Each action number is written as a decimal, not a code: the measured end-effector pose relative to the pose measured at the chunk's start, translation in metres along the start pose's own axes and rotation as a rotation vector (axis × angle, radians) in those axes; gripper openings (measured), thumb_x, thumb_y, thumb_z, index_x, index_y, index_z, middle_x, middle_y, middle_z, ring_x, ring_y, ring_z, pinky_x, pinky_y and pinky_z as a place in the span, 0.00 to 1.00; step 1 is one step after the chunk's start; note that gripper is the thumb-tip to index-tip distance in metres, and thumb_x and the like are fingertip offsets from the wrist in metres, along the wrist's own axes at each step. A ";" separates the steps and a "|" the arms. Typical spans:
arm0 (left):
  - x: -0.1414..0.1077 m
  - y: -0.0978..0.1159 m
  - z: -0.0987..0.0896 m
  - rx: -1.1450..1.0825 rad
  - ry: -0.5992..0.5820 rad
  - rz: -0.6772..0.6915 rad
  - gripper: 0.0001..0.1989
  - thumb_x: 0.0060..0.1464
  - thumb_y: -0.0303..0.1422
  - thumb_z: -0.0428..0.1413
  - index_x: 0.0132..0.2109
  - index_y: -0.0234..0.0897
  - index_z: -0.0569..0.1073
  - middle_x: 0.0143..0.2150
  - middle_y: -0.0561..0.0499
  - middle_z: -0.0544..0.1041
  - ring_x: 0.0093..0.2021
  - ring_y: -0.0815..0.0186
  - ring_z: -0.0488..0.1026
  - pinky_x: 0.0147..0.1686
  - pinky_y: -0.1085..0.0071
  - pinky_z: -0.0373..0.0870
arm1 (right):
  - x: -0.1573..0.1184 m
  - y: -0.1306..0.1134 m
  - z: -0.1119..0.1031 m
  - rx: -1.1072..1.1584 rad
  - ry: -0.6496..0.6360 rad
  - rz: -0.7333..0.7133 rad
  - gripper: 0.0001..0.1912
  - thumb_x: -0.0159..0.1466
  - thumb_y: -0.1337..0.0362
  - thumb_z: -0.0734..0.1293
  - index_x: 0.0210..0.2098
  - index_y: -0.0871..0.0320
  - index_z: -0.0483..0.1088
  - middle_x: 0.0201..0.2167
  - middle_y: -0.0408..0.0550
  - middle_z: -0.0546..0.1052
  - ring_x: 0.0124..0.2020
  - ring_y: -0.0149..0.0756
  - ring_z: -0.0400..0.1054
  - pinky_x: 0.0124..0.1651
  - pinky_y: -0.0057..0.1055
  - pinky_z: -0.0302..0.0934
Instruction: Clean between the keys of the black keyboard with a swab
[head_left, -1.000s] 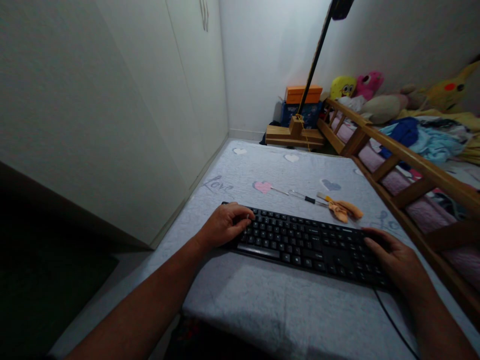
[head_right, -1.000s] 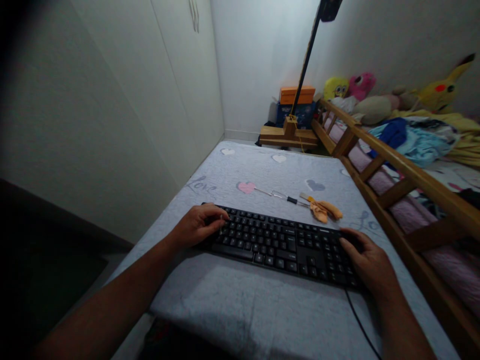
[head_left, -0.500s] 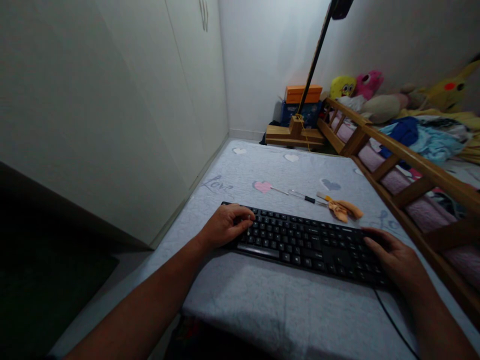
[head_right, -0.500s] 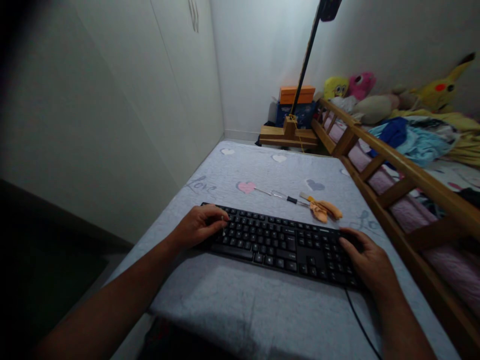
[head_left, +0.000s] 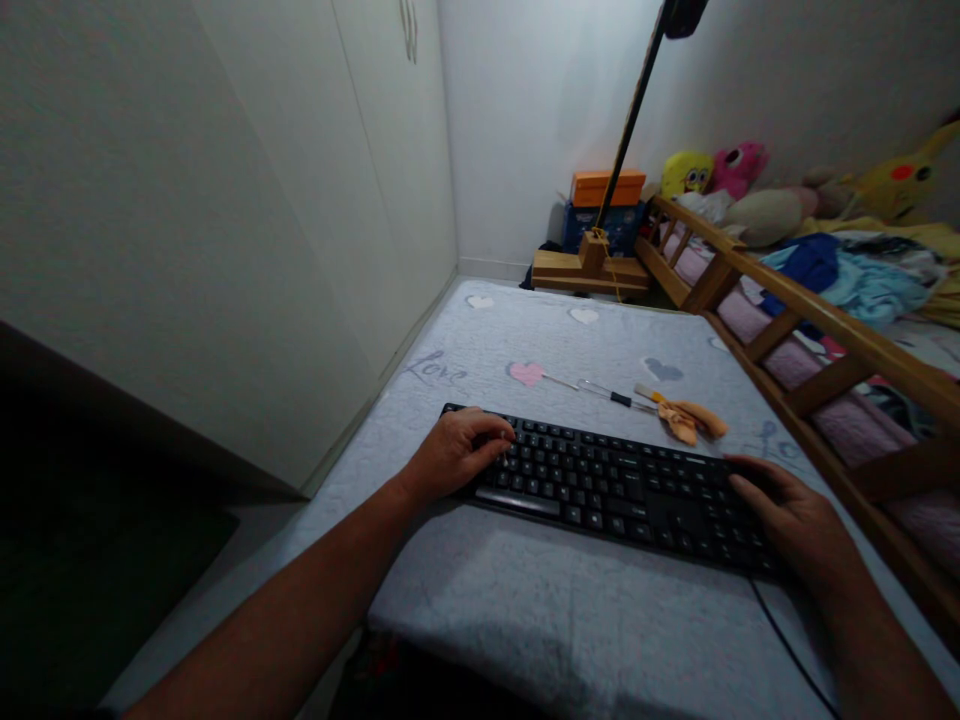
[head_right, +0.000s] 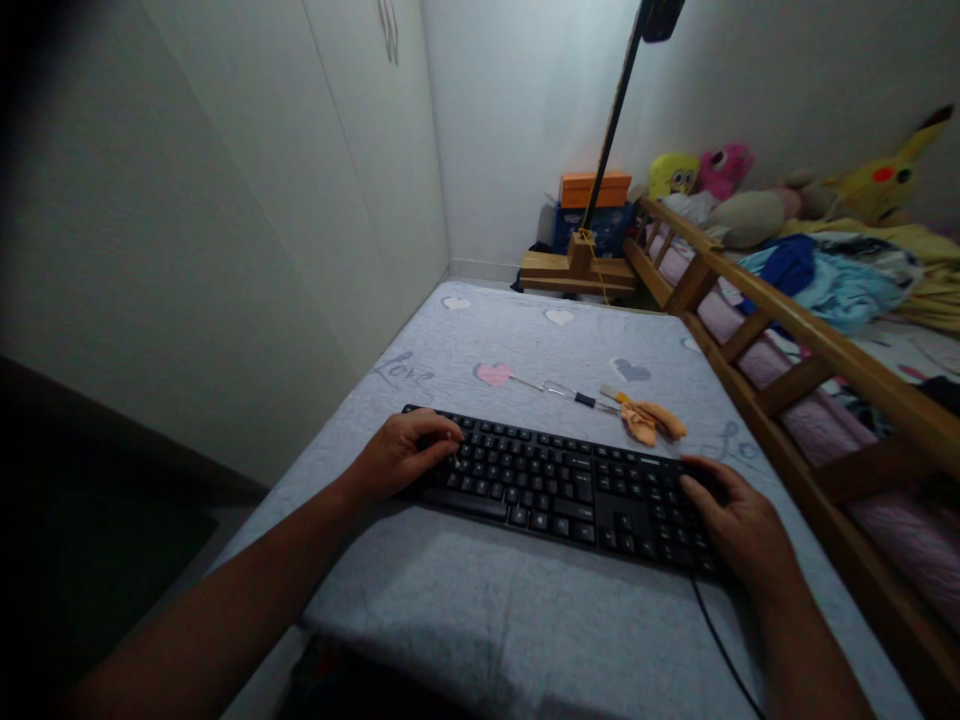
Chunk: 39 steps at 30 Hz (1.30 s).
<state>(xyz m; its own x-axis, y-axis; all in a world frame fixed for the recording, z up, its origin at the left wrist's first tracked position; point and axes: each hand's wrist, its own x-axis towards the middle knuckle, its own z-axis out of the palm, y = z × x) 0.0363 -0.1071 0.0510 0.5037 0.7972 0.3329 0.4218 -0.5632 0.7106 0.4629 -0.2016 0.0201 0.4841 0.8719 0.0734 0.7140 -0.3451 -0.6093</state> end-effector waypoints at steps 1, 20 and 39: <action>0.000 0.000 0.000 0.006 0.012 0.001 0.05 0.56 0.29 0.57 0.38 0.37 0.78 0.33 0.51 0.79 0.35 0.67 0.74 0.38 0.70 0.68 | 0.000 0.000 0.000 -0.004 0.001 0.000 0.27 0.53 0.43 0.65 0.45 0.50 0.76 0.44 0.48 0.80 0.46 0.53 0.74 0.51 0.47 0.66; 0.000 0.000 0.008 0.010 0.069 -0.006 0.04 0.55 0.28 0.59 0.36 0.38 0.79 0.33 0.52 0.80 0.34 0.67 0.75 0.39 0.70 0.69 | 0.001 0.003 0.000 -0.007 0.008 -0.039 0.26 0.53 0.43 0.65 0.44 0.50 0.77 0.45 0.49 0.80 0.45 0.54 0.74 0.52 0.50 0.65; 0.000 -0.001 0.006 0.059 0.081 0.030 0.05 0.55 0.26 0.57 0.38 0.37 0.78 0.32 0.52 0.79 0.34 0.67 0.73 0.38 0.70 0.67 | 0.000 0.002 0.000 -0.011 0.004 -0.037 0.26 0.54 0.44 0.65 0.45 0.51 0.76 0.44 0.49 0.80 0.45 0.53 0.74 0.51 0.46 0.66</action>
<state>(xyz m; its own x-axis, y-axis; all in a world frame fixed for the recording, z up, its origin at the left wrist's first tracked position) 0.0406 -0.1074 0.0461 0.4555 0.7932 0.4042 0.4523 -0.5972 0.6624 0.4644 -0.2024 0.0189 0.4591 0.8829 0.0985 0.7370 -0.3166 -0.5972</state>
